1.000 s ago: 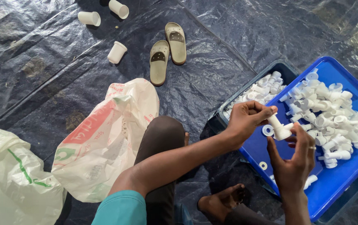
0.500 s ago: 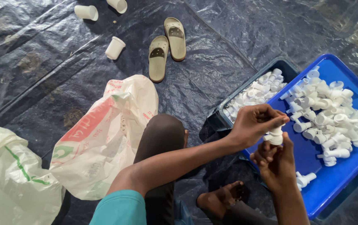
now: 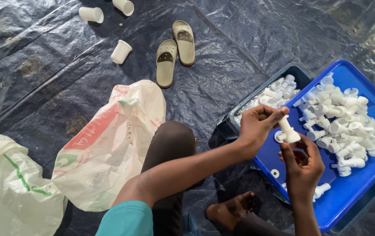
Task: The person sits on the floor and assembles small white plastic components by hand. They pick up cylindrical pieces and ring-like parts from a blue tray, fit them together, and place the assembled units back into the tray.
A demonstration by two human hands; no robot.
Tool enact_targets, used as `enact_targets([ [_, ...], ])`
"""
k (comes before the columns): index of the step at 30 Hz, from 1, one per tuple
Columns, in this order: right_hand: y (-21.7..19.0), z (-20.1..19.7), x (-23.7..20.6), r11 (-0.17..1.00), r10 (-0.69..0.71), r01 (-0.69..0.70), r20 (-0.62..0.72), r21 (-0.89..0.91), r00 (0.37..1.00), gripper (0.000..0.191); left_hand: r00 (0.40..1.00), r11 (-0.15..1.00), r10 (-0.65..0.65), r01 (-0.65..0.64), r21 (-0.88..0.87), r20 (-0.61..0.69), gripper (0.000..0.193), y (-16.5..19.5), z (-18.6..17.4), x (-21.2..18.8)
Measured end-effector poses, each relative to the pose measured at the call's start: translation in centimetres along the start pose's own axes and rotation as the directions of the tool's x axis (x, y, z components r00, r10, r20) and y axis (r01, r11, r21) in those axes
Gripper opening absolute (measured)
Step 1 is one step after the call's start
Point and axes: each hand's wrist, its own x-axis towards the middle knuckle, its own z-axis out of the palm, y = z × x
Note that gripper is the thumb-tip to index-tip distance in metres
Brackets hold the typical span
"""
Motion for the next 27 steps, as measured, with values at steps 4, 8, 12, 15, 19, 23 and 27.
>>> enact_targets([
  [4,0.0,0.2,-0.5,0.977,-0.123,0.114,-0.039,-0.181,0.992,0.042,0.999,1.0,-0.026,0.025,0.013,0.021,0.024,-0.1,0.3,-0.5],
  [8,-0.4,0.2,-0.8,0.873,-0.287,0.256,-0.015,-0.416,0.958,0.045,0.999,0.999,-0.03,0.03,-0.014,0.043,0.02,0.3,0.3,-0.7],
  [12,-0.6,-0.1,-0.6,0.761,-0.408,0.376,0.059,-0.528,0.911,0.061,0.999,1.0,0.001,0.0,-0.017,0.045,0.021,0.5,0.3,-0.8],
  [15,-0.2,-0.4,-0.7,0.745,-0.41,0.355,0.032,-0.565,0.911,0.051,0.998,0.999,0.024,-0.026,0.048,0.05,0.022,0.2,0.4,-1.1],
  [19,1.0,-1.1,-0.8,0.691,-0.483,0.407,0.038,-0.597,0.875,0.041,0.996,0.998,-0.06,0.06,0.0,0.067,0.023,-0.2,0.4,-1.3],
  [23,2.4,-1.9,-0.7,0.643,-0.523,0.428,0.043,-0.635,0.851,0.038,0.99,0.993,-0.114,0.113,0.016,0.087,0.023,-0.6,0.3,-1.7],
  [27,3.1,-2.3,-0.8,0.633,-0.509,0.396,0.027,-0.665,0.86,0.036,0.992,0.994,-0.099,0.094,0.059,0.081,0.026,-0.8,0.3,-2.2],
])
